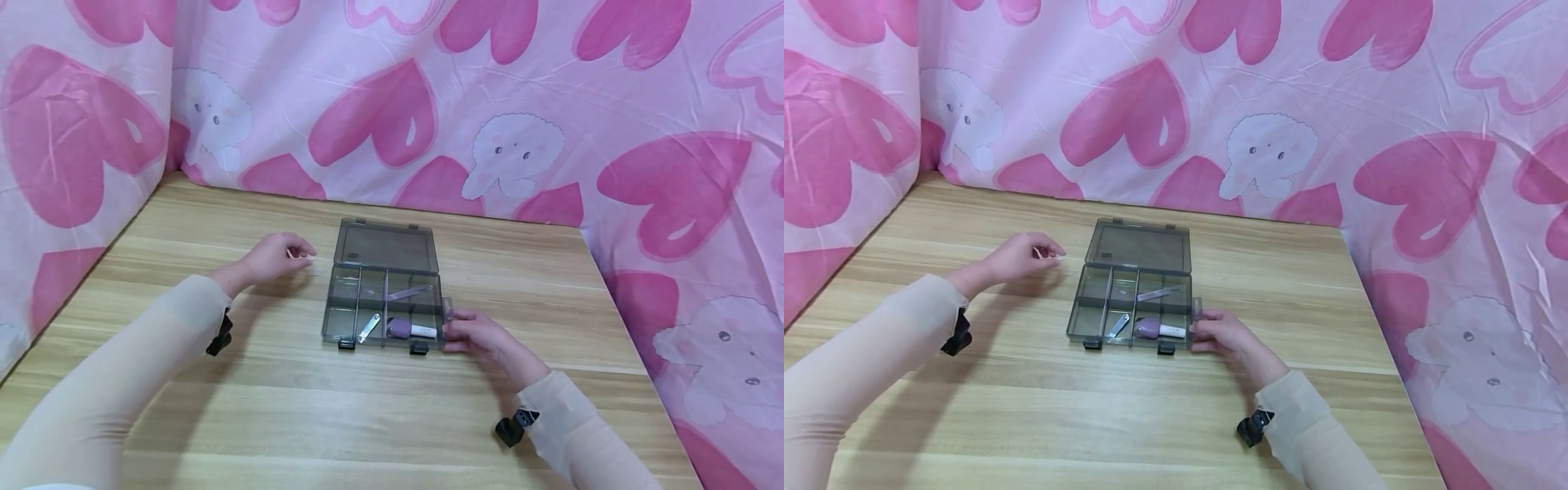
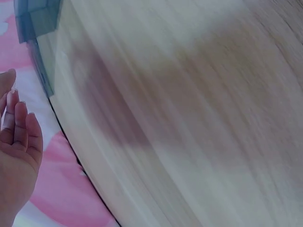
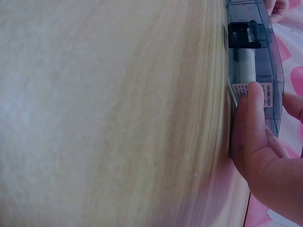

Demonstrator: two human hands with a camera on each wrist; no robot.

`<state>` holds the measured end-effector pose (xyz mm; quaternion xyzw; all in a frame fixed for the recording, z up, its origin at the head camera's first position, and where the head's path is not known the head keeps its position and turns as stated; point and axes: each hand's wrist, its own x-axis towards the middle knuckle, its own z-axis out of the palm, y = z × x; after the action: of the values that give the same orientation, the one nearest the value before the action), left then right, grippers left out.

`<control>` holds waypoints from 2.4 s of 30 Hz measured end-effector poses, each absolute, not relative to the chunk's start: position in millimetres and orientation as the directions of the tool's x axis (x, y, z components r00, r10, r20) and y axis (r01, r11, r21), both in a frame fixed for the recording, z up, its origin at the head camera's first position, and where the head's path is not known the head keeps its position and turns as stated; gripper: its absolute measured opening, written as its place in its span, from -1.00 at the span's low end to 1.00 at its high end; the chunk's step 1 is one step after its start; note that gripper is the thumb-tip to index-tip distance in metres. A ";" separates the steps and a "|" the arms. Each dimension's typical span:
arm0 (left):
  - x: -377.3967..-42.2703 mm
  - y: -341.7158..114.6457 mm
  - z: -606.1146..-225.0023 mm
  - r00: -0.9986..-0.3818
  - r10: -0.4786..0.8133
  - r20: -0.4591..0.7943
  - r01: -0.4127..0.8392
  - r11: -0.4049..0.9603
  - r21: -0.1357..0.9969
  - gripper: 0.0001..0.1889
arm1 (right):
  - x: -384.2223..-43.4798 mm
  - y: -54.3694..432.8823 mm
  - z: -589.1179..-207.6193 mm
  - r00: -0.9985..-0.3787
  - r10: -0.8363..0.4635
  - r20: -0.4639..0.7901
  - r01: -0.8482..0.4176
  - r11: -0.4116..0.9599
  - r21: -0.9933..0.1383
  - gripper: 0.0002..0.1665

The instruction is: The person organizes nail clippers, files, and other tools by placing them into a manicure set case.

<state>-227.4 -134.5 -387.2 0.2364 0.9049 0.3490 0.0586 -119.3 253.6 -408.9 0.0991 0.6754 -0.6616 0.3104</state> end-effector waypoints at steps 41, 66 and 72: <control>-211.2 -44.5 -374.5 -0.712 0.701 0.025 0.544 0.530 0.650 -0.77 | -119.3 253.1 -406.4 -0.781 -0.263 -0.566 0.555 0.123 -0.823 -0.27; -238.0 -125.1 -401.6 -0.891 0.454 -0.004 0.325 0.643 0.694 -0.69 | -118.6 255.3 -409.5 -0.788 -0.276 -0.550 0.544 0.108 -0.832 -0.27; -238.7 -132.4 -410.2 -0.888 0.460 -0.027 0.316 0.652 0.689 -0.70 | -117.8 254.8 -410.2 -0.791 -0.281 -0.543 0.540 0.095 -0.836 -0.28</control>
<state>-238.7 -132.4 -410.2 0.2149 0.9032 0.3577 0.1001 -117.8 254.8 -410.2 0.0964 0.6724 -0.6659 0.3085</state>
